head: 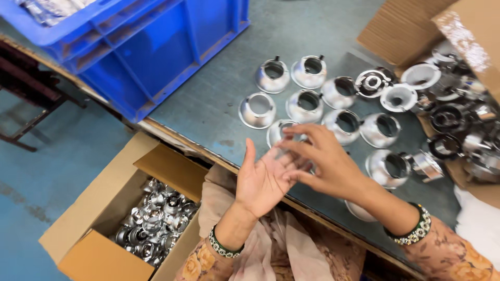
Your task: The person assembles multiple metallic light fixture housings on a workbench. They insert circular white inserts into the housings, use a screwdriver to tighten internal components, and arrange the finished units in rows. The person also handles and folds white paper pieces, placing them into a blue crate.
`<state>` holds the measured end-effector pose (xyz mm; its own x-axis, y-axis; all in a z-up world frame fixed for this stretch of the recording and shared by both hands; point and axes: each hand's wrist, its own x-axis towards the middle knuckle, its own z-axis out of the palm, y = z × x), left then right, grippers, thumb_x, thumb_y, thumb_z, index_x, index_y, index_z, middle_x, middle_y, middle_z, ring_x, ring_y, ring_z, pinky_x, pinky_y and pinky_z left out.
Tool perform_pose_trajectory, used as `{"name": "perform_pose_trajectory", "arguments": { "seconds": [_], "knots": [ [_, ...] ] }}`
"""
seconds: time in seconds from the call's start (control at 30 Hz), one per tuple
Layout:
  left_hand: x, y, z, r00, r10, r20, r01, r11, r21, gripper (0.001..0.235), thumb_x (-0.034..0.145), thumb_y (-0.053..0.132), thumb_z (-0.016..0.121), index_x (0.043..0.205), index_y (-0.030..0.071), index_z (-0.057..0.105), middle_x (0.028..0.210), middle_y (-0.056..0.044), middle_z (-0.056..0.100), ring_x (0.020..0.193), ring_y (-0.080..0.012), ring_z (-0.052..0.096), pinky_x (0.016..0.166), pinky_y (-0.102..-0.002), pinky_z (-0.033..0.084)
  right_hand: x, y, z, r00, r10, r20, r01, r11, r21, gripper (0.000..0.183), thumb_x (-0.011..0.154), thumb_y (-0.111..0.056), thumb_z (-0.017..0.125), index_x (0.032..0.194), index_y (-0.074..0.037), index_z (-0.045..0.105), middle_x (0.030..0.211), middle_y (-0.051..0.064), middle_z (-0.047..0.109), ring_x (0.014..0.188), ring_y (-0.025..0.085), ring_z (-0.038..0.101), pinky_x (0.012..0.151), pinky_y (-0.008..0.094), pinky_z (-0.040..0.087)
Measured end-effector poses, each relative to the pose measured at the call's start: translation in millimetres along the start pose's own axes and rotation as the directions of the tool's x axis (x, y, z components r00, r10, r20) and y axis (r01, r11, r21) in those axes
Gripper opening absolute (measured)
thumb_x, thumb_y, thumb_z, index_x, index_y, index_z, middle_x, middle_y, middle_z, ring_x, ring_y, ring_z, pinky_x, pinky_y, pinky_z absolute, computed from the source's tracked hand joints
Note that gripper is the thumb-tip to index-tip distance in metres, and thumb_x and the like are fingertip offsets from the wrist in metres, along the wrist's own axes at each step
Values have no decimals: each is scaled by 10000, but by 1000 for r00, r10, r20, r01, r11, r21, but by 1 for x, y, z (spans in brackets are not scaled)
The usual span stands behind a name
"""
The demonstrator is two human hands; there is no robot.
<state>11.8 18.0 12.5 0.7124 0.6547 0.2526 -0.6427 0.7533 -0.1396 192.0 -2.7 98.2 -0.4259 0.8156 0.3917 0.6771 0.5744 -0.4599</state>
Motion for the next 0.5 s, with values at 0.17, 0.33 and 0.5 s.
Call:
{"name": "perform_pose_trajectory", "arguments": {
  "seconds": [0.17, 0.33, 0.5],
  "knots": [
    [2, -36, 3, 990, -57, -129, 79, 981, 176, 849, 1074, 641, 289, 1594, -30, 259, 1571, -276, 404, 1489, -405, 378, 1189, -455, 398, -42, -2, -20, 977, 215, -5, -213, 970, 115, 463, 757, -177, 826, 1206, -120, 726, 1401, 100, 578, 1212, 287, 546, 970, 380, 503],
    [1, -58, -4, 974, -124, -189, 175, 943, 282, 791, 1068, 571, 329, 1603, -6, 246, 1562, -228, 427, 1477, -359, 405, 1206, -449, 399, -77, 3, -27, 909, 417, 28, -404, 859, 314, 167, 810, -134, 799, 973, -112, 772, 1334, 65, 625, 1093, 200, 664, 843, 315, 563],
    [-14, -65, -18, 960, -152, -233, 268, 727, 632, 681, 1079, 408, 507, 1589, -12, 343, 1472, -203, 516, 1327, -299, 559, 1133, -425, 475, -106, 4, -26, 924, 365, -110, -334, 915, 227, 169, 807, -94, 805, 970, -94, 760, 1138, 56, 628, 1028, 178, 661, 873, 292, 531]
  ]
}}
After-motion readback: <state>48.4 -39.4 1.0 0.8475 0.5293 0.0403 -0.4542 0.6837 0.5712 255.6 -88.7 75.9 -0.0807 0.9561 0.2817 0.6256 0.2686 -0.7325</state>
